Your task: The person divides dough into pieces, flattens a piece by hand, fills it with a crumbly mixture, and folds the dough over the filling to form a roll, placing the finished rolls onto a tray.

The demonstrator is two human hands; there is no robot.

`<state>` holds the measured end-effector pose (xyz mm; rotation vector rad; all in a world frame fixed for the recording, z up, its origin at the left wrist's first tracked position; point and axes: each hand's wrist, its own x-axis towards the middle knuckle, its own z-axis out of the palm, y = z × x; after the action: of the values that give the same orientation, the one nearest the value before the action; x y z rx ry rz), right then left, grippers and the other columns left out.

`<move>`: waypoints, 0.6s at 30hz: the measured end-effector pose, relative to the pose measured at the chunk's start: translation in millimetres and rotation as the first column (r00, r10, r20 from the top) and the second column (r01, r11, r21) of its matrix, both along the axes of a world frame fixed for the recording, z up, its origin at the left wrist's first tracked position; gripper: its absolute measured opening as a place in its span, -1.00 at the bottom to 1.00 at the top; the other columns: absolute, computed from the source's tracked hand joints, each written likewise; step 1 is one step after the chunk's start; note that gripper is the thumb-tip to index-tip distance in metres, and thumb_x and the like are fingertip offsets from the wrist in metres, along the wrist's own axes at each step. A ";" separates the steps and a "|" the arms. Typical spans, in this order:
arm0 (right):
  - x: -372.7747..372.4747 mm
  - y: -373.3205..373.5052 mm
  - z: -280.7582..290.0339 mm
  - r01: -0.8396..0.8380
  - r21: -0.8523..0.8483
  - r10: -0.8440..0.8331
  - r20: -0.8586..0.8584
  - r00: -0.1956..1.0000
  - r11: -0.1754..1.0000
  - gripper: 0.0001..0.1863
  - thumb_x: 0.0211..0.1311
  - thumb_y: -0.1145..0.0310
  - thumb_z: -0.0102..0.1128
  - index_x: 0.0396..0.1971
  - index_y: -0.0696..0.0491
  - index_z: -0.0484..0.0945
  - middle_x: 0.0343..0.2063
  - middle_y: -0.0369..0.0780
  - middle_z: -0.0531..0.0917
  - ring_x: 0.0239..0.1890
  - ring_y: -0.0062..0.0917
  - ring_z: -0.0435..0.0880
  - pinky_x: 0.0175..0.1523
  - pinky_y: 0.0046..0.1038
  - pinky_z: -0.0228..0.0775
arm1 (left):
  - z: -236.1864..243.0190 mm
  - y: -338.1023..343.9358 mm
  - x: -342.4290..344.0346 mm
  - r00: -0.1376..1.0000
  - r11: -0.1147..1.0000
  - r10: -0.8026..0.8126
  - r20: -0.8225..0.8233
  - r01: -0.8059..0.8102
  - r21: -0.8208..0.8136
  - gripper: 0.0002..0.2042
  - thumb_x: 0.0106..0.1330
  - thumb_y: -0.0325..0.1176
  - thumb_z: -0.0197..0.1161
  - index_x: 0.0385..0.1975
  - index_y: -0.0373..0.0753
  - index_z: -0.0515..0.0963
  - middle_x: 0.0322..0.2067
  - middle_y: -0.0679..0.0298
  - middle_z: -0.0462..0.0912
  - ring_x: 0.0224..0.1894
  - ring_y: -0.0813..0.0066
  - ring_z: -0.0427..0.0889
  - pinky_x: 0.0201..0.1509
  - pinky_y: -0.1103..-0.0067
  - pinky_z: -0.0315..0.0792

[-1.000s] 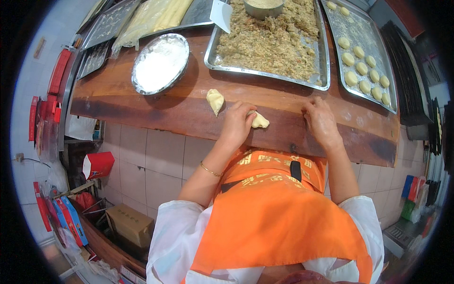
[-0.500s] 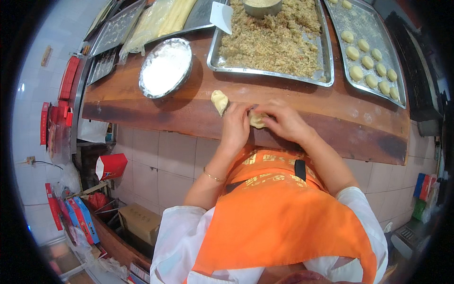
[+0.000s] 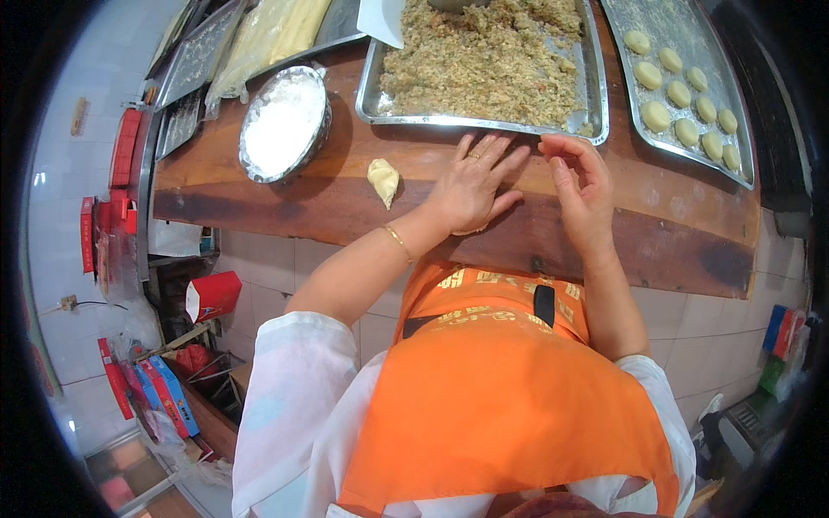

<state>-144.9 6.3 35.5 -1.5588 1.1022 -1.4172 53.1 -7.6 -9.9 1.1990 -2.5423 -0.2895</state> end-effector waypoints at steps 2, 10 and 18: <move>0.4 -5.5 3.4 0.014 0.007 -0.015 0.090 0.996 1.000 -0.76 0.32 0.59 0.14 -0.05 0.14 0.63 -0.12 -0.21 0.68 -0.09 -0.54 0.64 -0.03 -0.52 0.45 | 0.7 -6.4 -1.2 0.997 1.000 -0.003 0.071 0.004 -0.004 -0.34 0.38 0.01 0.17 0.42 -0.15 0.24 0.35 0.01 0.31 0.41 -0.01 0.26 0.51 0.08 -0.02; -22.5 10.7 8.3 -0.025 0.006 0.025 -0.030 0.999 1.000 -0.77 0.34 0.59 0.12 -0.05 0.15 0.61 -0.14 -0.21 0.68 -0.09 -0.53 0.65 -0.01 -0.54 0.45 | 10.6 -27.8 -2.4 0.988 0.985 -0.146 -0.042 0.141 -0.102 -0.45 0.37 -0.10 0.19 0.31 -0.19 0.37 0.16 0.14 0.51 0.21 0.19 0.47 0.31 0.31 0.25; -31.2 18.8 0.8 0.017 0.046 -0.014 -0.082 0.997 0.999 -0.80 0.31 0.66 0.10 -0.16 0.16 0.64 -0.25 -0.20 0.67 -0.20 -0.53 0.67 -0.14 -0.53 0.49 | 11.2 12.8 7.2 0.994 0.990 -0.052 0.099 0.064 -0.129 -0.35 0.37 -0.02 0.18 0.42 -0.11 0.26 0.43 0.05 0.22 0.48 0.09 0.16 0.51 0.16 0.02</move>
<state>-176.1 25.1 36.3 -1.5907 1.1896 -1.3389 60.3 5.2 1.3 1.1158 -2.6352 -0.0766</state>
